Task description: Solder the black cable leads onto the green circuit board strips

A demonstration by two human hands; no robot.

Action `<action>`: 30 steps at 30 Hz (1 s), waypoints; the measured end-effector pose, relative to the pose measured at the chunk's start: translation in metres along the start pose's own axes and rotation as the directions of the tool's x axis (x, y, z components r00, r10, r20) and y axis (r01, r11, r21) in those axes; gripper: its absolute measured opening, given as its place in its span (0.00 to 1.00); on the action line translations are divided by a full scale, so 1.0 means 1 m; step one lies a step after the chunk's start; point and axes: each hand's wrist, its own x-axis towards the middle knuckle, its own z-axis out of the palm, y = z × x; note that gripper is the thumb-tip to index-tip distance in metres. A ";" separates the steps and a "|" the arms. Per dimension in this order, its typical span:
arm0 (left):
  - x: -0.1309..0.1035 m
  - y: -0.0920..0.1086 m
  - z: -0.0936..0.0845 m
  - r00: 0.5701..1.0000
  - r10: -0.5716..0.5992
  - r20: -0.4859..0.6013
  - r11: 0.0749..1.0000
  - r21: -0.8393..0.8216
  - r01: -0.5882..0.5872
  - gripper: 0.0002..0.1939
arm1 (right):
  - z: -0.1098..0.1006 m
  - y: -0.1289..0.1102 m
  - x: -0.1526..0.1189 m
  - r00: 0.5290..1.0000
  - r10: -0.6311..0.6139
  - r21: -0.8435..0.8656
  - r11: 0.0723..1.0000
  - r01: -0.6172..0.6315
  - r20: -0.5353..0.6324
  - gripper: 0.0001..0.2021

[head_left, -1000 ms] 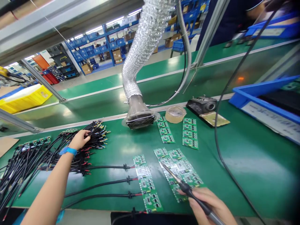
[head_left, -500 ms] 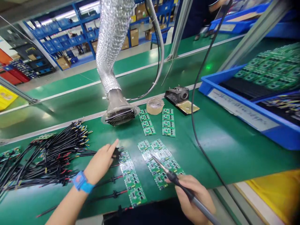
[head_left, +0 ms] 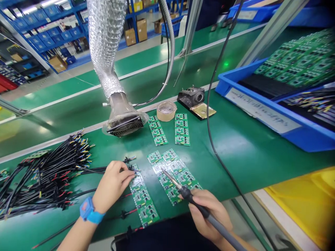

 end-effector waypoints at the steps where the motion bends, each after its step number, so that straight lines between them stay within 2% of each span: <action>1: 0.002 0.002 0.002 1.000 -0.001 0.009 1.000 0.008 0.001 0.08 | 0.000 0.000 0.000 1.000 0.001 -0.001 1.000 -0.001 -0.002 0.17; 4: 0.000 0.004 0.002 1.000 0.018 0.016 1.000 -0.017 -0.018 0.05 | 0.000 0.001 -0.001 1.000 -0.001 -0.005 1.000 0.001 0.004 0.18; 6: -0.008 0.004 -0.003 0.999 0.041 -0.030 0.996 -0.079 -0.043 0.04 | 0.000 0.001 0.000 1.000 -0.001 0.000 1.000 0.001 0.008 0.18; 9: -0.023 0.001 -0.019 0.981 0.002 -0.193 0.979 -0.199 -0.041 0.10 | -0.001 0.001 0.000 1.000 -0.002 0.025 1.000 0.001 0.017 0.19; 12: -0.030 -0.001 -0.039 0.920 -0.065 -0.387 0.980 -0.200 -0.015 0.12 | -0.001 0.000 0.002 1.000 0.005 0.044 0.999 -0.006 0.018 0.19; 14: -0.027 0.002 -0.047 0.905 -0.095 -0.414 0.987 -0.160 0.031 0.10 | -0.001 -0.004 0.006 1.000 0.010 0.038 0.999 -0.010 0.004 0.18; 16: -0.022 0.010 -0.043 0.932 -0.134 -0.338 0.983 -0.167 0.081 0.06 | 0.000 -0.009 0.011 1.000 0.019 0.026 0.999 -0.019 0.010 0.17; 19: -0.020 0.030 -0.018 0.967 -0.184 -0.177 0.958 -0.253 0.136 0.02 | 0.003 -0.016 0.020 0.994 0.081 0.062 0.994 -0.086 0.077 0.14; 22: -0.027 0.048 0.012 0.967 -0.251 -0.045 0.916 -0.335 0.222 0.02 | 0.006 -0.018 0.025 0.959 0.209 0.082 0.970 -0.228 0.190 0.08; 24: -0.033 0.056 0.024 0.960 -0.281 0.012 0.897 -0.351 0.267 0.03 | 0.007 -0.016 0.025 0.928 0.273 0.043 0.955 -0.293 0.254 0.05; 26: -0.036 0.061 0.028 0.962 -0.270 0.033 0.896 -0.358 0.264 0.03 | 0.008 -0.014 0.024 0.911 0.290 0.015 0.951 -0.308 0.294 0.04; 30: -0.035 0.066 0.026 0.972 -0.231 0.037 0.912 -0.340 0.229 0.04 | 0.008 -0.013 0.021 0.910 0.273 0.021 0.955 -0.294 0.311 0.04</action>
